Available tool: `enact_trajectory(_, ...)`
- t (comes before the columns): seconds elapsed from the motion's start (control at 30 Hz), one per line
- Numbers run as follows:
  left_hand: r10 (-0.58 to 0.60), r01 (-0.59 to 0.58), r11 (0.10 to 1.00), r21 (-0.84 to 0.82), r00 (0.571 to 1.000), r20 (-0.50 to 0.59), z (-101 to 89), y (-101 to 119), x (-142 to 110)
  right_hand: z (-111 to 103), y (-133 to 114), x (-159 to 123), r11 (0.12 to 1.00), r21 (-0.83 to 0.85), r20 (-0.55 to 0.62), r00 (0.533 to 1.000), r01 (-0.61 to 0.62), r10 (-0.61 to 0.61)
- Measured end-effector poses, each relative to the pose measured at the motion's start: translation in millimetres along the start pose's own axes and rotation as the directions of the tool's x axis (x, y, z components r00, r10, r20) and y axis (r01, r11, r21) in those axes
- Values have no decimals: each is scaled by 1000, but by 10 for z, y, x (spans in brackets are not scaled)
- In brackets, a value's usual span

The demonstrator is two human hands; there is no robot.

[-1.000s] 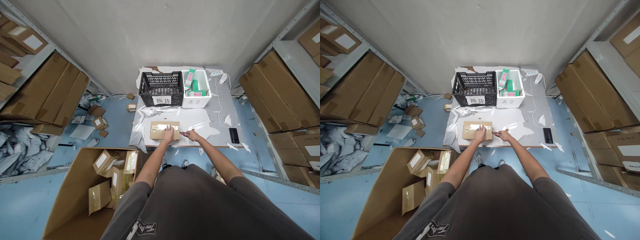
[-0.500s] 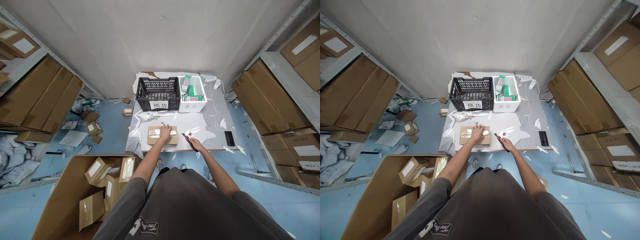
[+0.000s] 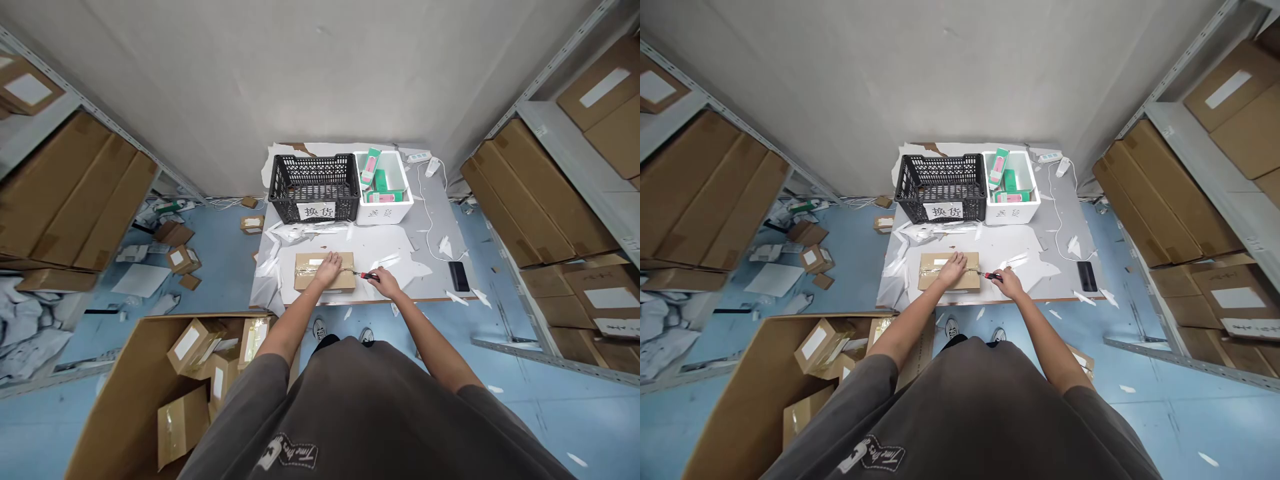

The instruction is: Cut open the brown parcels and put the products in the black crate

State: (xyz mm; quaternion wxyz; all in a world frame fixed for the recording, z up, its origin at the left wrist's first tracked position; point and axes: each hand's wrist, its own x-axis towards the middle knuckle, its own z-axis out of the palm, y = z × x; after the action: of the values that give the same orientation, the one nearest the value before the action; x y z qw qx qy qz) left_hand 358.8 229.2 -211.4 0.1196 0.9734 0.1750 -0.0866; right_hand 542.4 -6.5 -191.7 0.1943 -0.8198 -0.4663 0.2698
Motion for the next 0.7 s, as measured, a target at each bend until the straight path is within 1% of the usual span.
enact_trajectory(0.1, -4, 3, 1000, -23, 998, -55, 82, -22, -6, -20, -11, 93, 997, -58, 9, 998, 57, -57)
enact_trajectory(0.33, -27, 21, 999, -36, 984, -179, 249, 27, -106, -47, -49, 211, 982, -150, -6, 993, 113, -115)
enact_trajectory(0.43, -20, 11, 999, -44, 976, -216, 307, 31, -128, -25, -14, 196, 981, -145, -23, 990, 132, -137)
enact_trajectory(0.57, -27, 13, 998, -57, 968, -248, 383, 27, -140, -5, 58, 167, 979, -109, -12, 985, 172, -174)
enact_trajectory(0.7, -17, -2, 998, -65, 955, -296, 448, 7, -145, 24, 75, 170, 980, -115, -17, 986, 161, -164)
